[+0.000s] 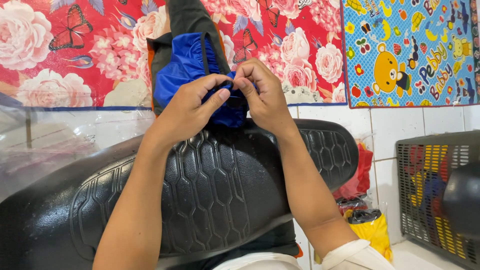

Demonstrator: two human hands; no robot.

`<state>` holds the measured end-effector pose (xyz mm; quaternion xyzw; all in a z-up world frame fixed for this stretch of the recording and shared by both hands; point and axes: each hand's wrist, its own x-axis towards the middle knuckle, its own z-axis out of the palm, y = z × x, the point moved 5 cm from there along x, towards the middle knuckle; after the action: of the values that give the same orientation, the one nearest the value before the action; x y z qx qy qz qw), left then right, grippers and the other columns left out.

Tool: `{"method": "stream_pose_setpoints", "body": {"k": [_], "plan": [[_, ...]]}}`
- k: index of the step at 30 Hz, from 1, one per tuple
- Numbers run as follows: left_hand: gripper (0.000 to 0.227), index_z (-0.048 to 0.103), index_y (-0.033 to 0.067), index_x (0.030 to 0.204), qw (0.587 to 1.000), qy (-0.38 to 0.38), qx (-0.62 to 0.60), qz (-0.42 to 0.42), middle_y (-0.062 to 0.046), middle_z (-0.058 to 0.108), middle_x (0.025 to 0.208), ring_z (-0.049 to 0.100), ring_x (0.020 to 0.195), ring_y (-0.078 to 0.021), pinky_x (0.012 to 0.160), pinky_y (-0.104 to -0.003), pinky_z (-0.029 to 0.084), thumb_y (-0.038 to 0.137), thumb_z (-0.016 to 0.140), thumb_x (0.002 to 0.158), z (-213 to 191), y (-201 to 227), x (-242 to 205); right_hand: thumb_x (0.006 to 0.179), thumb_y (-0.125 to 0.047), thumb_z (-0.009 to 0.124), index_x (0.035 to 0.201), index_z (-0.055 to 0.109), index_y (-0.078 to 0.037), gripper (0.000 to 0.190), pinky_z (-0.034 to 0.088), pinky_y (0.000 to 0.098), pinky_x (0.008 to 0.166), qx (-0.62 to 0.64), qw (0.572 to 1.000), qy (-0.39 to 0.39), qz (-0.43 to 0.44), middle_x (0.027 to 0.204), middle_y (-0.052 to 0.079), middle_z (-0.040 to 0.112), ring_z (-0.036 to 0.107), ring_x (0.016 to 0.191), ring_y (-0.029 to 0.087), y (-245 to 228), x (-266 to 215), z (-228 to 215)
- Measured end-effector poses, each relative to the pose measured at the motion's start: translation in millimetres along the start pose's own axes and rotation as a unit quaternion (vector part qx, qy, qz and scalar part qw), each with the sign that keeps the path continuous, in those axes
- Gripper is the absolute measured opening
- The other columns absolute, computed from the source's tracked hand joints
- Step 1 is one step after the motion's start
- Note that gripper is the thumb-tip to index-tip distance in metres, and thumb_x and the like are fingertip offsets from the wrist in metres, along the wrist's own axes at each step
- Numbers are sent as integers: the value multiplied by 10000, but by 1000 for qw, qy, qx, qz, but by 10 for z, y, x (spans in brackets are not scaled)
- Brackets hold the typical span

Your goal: Trimming excess fabric and elastic from a blue motorcycle seat cover using scissors.

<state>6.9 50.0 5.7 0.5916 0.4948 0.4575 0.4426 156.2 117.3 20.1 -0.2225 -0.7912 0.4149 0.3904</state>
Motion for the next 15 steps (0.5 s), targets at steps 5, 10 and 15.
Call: {"method": "stream_pose_setpoints", "body": {"k": [5, 10, 15], "plan": [[273, 674, 84, 1256, 1000, 0, -13, 8, -107, 702, 969, 649, 947, -199, 891, -395, 521, 233, 508, 1099, 36, -26, -2, 1099, -223, 521, 946, 634, -38, 265, 493, 347, 774, -23, 1000, 11, -6, 867, 79, 561, 568, 796, 209, -87, 5, -17], [270, 673, 89, 1260, 997, 9, -71, 0, -64, 670, 970, 584, 953, -157, 932, -361, 496, 203, 490, 1099, 134, -76, -49, 1109, -195, 533, 999, 587, -16, 217, 460, 361, 797, -30, 998, 56, -25, 904, 97, 513, 526, 845, 214, -377, -88, -389], [282, 653, 81, 1284, 993, 2, -121, -15, -34, 631, 1009, 542, 1006, -137, 973, -332, 462, 179, 463, 1101, 121, -264, -75, 1072, -195, 579, 977, 543, 19, 237, 519, 419, 866, 43, 991, 125, -14, 870, 160, 524, 607, 866, 295, -617, -968, -1249]]}}
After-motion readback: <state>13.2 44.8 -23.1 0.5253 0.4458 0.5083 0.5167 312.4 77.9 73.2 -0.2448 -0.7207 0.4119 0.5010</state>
